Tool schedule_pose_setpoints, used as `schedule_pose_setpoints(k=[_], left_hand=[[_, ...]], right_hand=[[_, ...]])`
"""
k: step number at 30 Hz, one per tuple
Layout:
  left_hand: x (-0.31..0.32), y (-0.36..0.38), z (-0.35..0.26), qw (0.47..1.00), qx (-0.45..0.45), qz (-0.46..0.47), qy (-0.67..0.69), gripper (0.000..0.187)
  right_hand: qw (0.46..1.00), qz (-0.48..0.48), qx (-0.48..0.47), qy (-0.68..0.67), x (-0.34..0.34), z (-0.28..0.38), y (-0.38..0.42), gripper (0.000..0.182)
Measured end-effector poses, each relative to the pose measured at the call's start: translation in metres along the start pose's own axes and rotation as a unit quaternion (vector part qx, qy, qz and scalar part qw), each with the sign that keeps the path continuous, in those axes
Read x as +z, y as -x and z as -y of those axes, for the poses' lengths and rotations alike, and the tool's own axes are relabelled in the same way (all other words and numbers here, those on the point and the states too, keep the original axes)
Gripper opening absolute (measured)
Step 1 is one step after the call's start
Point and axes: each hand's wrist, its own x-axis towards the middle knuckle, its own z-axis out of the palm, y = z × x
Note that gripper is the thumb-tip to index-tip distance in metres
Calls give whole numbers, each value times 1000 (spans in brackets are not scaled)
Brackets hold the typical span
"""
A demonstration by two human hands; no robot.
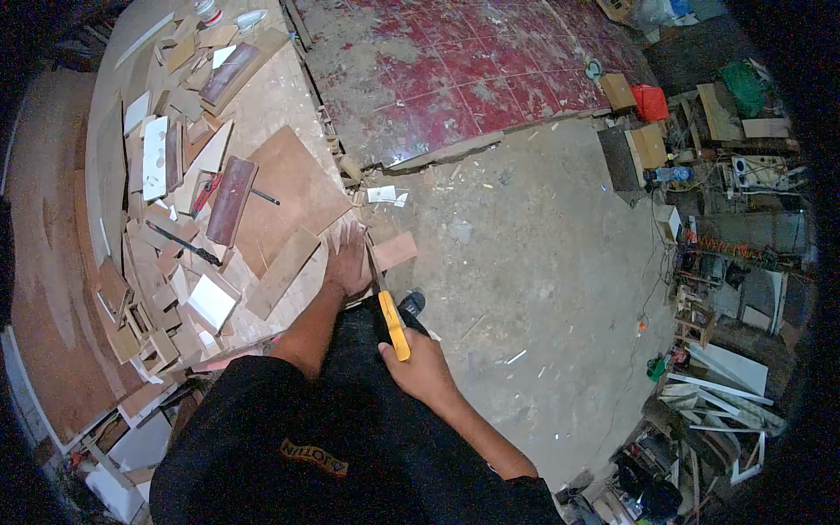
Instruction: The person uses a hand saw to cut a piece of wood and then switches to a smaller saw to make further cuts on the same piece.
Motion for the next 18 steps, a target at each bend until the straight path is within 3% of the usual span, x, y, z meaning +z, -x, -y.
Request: schedule_pose_setpoints(k=[2,5,12,18], left_hand=[[21,-6,4,992,-73,-99,29,88],[30,-13,-1,980,-146,-118,71,80],[17,-15,-14,977,-176,-117,24,75],[7,-15,-13,978,-196,-62,36,71]], right_hand=[[1000,4,7,-1,0,4,1,32],[1000,15,11,3,1,5,1,32],[1000,16,12,3,-3,10,0,29],[1000,-22,-6,16,-8,20,-2,27]])
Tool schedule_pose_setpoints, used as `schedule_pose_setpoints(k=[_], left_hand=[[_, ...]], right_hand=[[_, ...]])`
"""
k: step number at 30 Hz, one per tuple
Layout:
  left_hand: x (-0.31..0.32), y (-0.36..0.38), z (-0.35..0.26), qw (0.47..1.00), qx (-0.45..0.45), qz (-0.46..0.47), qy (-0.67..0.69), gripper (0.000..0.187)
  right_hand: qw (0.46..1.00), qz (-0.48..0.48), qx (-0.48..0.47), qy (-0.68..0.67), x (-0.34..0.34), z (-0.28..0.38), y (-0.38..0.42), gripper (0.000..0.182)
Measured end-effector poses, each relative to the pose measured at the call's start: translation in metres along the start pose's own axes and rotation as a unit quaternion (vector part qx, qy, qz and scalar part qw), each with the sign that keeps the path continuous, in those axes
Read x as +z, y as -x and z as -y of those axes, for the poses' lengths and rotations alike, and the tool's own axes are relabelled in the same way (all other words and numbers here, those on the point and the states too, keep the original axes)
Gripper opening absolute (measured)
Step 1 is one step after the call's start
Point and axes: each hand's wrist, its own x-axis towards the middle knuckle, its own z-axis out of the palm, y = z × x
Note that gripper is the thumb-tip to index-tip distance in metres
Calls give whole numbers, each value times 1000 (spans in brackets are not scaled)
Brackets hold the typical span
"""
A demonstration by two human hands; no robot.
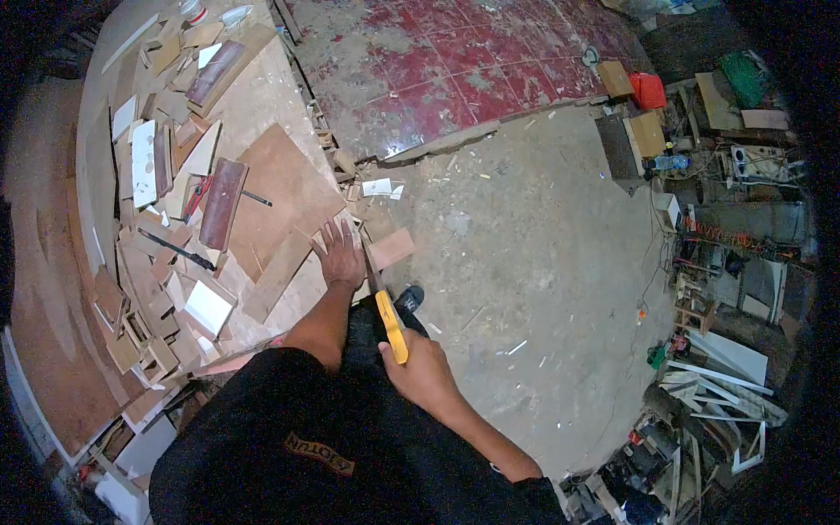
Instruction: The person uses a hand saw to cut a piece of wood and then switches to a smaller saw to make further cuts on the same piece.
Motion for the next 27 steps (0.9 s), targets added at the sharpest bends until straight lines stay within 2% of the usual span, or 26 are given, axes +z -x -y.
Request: schedule_pose_setpoints(k=[3,7,9,13,20,23,25,27], left_hand=[[-1,0,-1,1000,-1,-17,4,70],[4,0,3,1000,8,-18,8,69],[2,1,3,1000,12,-25,6,69],[-4,2,2,999,20,0,34,71],[-5,0,2,1000,14,8,14,69],[-1,-1,1,1000,8,13,10,70],[-3,-1,0,1000,7,22,2,71],[-5,0,0,999,1,31,-7,72]], right_hand=[[999,15,37,24,-9,20,-5,28],[999,13,39,35,-2,26,-13,28],[998,4,59,5,-4,27,-18,31],[999,-21,47,-18,-2,7,-27,33],[994,22,98,-41,5,-3,-30,33],[995,0,92,-41,10,-10,-41,31],[994,-50,73,-70,32,-36,-62,29],[997,-39,48,-35,41,-36,-74,27]])
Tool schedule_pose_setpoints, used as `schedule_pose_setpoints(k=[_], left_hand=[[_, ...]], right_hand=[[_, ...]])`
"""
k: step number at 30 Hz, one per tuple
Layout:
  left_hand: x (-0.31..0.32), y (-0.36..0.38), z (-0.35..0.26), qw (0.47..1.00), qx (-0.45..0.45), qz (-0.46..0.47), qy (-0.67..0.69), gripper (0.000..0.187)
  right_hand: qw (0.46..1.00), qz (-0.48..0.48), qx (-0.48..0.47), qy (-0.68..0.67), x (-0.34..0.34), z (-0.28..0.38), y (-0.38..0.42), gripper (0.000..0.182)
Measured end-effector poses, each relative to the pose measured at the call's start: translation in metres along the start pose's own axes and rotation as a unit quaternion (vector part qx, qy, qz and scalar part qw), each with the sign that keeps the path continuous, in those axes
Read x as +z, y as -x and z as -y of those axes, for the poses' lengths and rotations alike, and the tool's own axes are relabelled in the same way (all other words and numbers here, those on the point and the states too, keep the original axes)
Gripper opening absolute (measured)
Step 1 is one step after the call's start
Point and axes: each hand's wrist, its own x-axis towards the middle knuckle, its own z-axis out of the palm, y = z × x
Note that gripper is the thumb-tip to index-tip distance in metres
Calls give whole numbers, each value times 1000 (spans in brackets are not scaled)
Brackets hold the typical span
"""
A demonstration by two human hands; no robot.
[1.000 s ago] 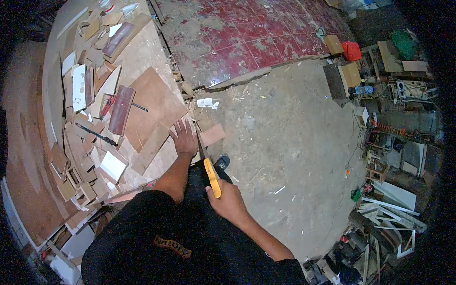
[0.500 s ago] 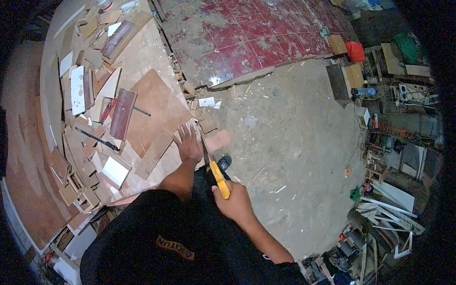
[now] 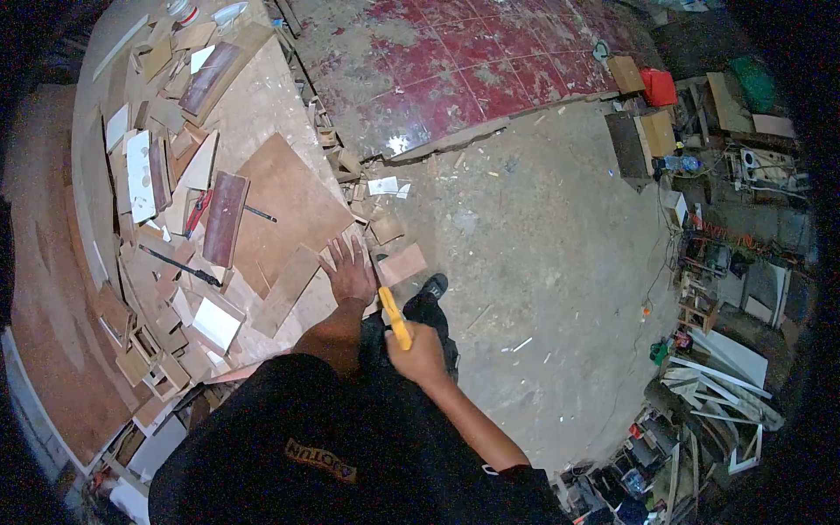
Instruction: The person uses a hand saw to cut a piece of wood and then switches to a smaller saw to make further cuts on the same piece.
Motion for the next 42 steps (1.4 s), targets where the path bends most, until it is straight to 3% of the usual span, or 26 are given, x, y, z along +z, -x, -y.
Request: schedule_pose_setpoints(k=[3,10,14,16,22,24,26,28,31,33,36,38,39,42], left_hand=[[-3,0,0,1000,-3,18,-18,74],[7,0,0,999,-5,-12,38,76],[2,-1,-1,1000,-13,-19,7,75],[6,-3,0,1000,-14,-21,-3,76],[8,-2,0,1000,-13,-23,12,75],[15,-8,1,999,-10,-36,5,75],[15,-7,3,999,-10,-46,-4,76],[10,-2,2,999,-5,-39,3,77],[1,-7,-1,999,-9,-23,33,77],[8,1,2,999,-6,-7,45,78],[14,-5,0,995,15,-78,65,77],[15,-3,2,996,14,-70,47,76],[14,-3,3,996,16,-71,43,76],[10,-10,1,997,16,-61,38,77]], right_hand=[[999,11,-35,-22,4,-3,1,27],[997,61,15,-46,-47,6,56,24],[999,31,-11,-5,-5,-11,10,19],[997,32,-71,-18,3,-11,-2,19],[997,51,47,-20,-28,7,31,20],[997,40,-64,28,-1,-14,1,21],[997,39,-62,-35,22,-22,-9,20],[993,32,-50,-101,26,-30,-2,20],[999,33,0,-2,-20,-11,21,30],[999,37,17,15,-14,-17,40,28],[998,40,38,12,6,-29,12,30],[993,13,-27,-110,25,-30,-10,32],[993,-29,-114,-19,30,-26,-15,23],[997,5,-35,-62,15,-27,21,21]])
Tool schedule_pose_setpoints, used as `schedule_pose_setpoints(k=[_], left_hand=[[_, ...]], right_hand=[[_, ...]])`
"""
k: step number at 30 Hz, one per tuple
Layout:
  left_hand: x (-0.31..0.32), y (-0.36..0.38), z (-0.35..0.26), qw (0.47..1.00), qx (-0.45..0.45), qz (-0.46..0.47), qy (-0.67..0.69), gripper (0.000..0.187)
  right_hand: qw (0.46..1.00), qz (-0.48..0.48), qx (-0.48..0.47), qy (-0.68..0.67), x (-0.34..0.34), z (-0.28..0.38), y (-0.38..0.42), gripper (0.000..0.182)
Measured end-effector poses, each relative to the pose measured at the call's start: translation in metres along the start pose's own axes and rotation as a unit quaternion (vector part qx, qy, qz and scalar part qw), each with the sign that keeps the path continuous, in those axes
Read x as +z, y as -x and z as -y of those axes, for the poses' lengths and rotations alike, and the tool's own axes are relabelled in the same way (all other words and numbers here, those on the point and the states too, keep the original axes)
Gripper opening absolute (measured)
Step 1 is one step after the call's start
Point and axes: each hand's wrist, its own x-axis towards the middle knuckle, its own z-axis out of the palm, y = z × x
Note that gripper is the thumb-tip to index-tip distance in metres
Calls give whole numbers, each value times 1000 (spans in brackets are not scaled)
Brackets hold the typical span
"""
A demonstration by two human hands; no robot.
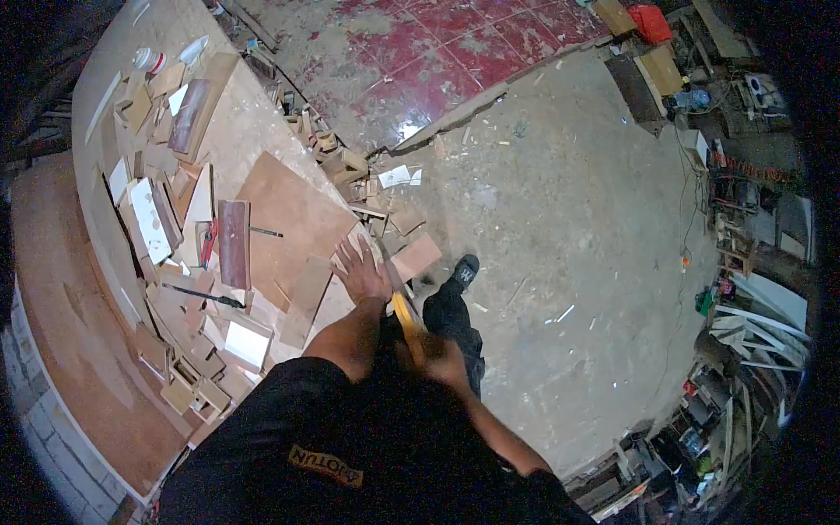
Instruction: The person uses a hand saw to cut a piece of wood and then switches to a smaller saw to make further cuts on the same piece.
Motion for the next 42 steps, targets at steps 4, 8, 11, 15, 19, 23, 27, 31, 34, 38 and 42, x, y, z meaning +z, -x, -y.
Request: schedule_pose_setpoints(k=[4,8,11,15,19,23,27,31,34,38,42], left_hand=[[4,6,1,999,6,-24,23,82],[3,6,-1,999,11,-31,-4,84],[-11,7,-4,997,-27,54,-40,77],[-5,7,-3,999,-27,33,-29,78],[-7,5,-2,997,-33,64,-33,80],[0,4,-2,996,-28,66,-60,83],[-7,7,-4,997,-24,56,-52,85],[-1,8,-1,996,-30,65,-54,85],[1,6,0,996,-13,42,-79,85],[-3,12,-1,998,-24,46,-46,84],[-5,7,-5,996,-30,59,-54,84]], right_hand=[[994,-26,-88,61,-18,4,25,24],[995,-61,-70,33,20,-16,-15,29],[998,-12,-32,54,3,-4,-11,29],[994,17,106,32,-21,18,20,30],[996,-12,-41,76,12,-19,-37,28],[996,-41,-44,66,-9,33,-1,27],[997,-12,30,67,-26,31,37,29],[990,58,46,121,-2,16,-23,36],[997,-63,-34,23,1,18,-20,33],[997,13,19,78,-19,21,32,31],[982,-89,-108,130,9,-1,-11,31]])
